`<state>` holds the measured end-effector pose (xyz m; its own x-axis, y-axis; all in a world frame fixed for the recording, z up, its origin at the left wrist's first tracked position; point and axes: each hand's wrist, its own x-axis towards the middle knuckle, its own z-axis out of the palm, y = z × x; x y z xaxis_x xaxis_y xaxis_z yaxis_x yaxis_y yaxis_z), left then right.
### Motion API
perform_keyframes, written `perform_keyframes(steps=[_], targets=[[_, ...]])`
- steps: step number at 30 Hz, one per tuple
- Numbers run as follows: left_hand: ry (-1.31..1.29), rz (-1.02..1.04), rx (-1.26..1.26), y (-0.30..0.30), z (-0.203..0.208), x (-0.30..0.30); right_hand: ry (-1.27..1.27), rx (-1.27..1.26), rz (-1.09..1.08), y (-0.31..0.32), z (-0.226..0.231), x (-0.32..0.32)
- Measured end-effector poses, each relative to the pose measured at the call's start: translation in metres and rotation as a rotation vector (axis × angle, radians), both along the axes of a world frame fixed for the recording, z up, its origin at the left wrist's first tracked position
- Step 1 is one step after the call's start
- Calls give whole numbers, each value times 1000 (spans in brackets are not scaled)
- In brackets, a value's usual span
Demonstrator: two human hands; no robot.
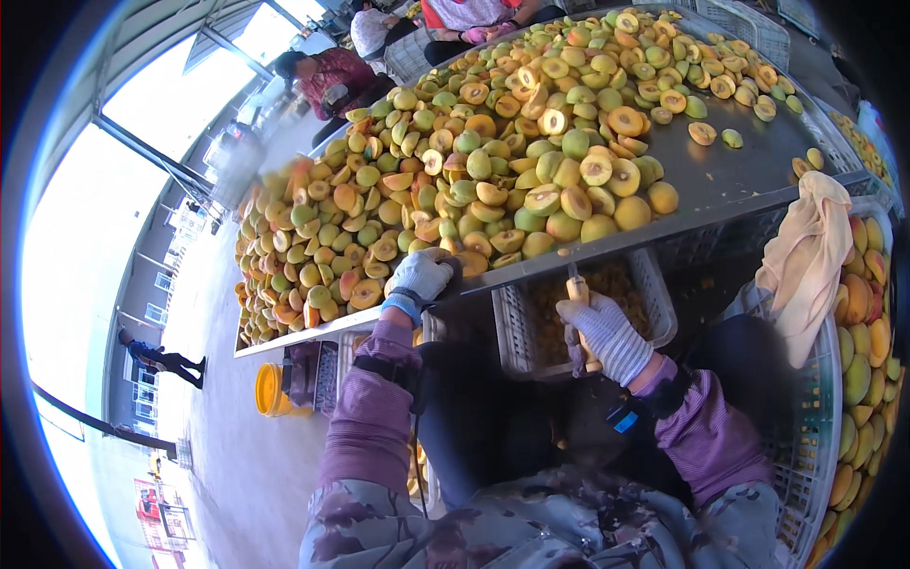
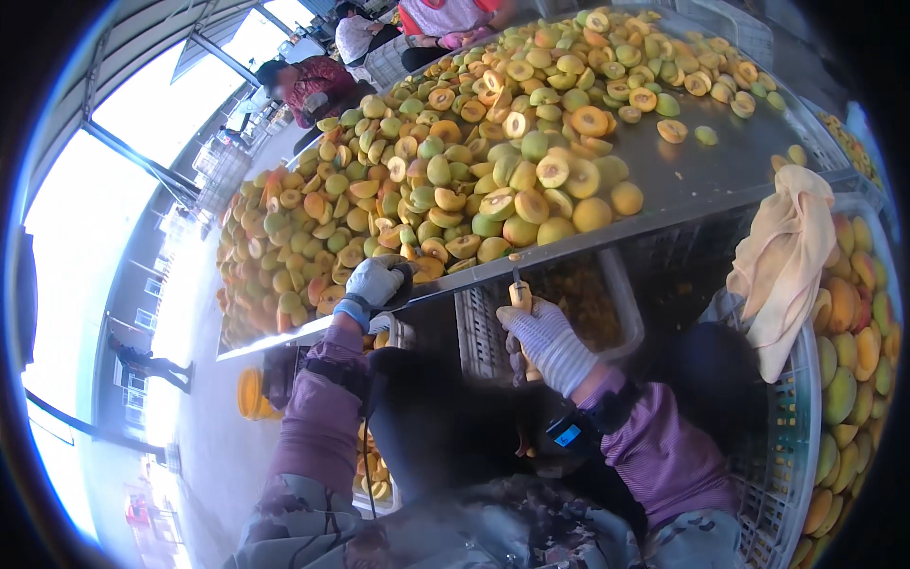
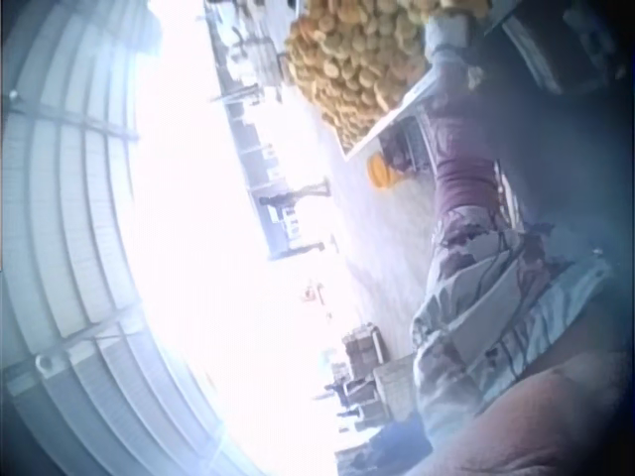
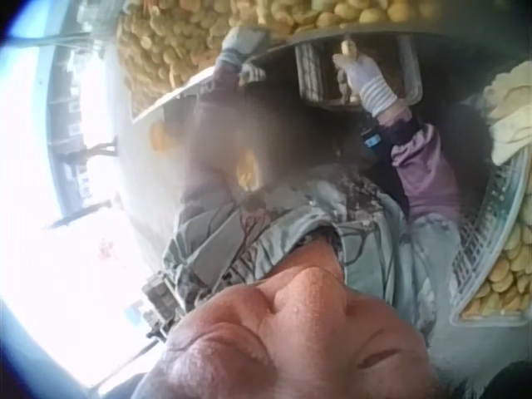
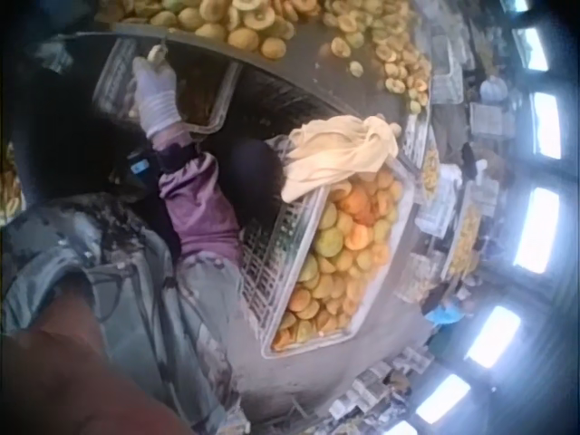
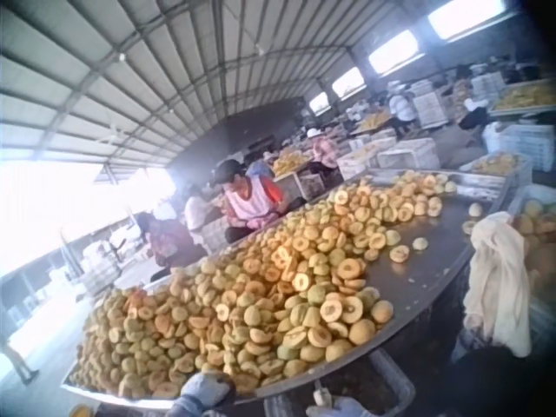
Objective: The person reaches into a pile of peaches on a metal table, picks one up, and uses a handheld tool to remove the pit. They then drop the pit into a small basket and place the cored peach into a large white crate.
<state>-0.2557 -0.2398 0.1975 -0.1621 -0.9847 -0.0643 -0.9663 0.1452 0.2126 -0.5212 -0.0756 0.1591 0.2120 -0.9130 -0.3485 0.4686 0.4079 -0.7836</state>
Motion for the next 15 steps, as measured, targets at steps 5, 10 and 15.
perform_keyframes(steps=[5,10,15], targets=[[-56,23,-3,-38,-52,-16,47,-65,18,-2,1,2],[215,22,21,-26,-46,-31,206,-155,0,-4,7,-3],[1700,-108,491,-7,-35,-57,926,-850,-306,-17,-17,5]])
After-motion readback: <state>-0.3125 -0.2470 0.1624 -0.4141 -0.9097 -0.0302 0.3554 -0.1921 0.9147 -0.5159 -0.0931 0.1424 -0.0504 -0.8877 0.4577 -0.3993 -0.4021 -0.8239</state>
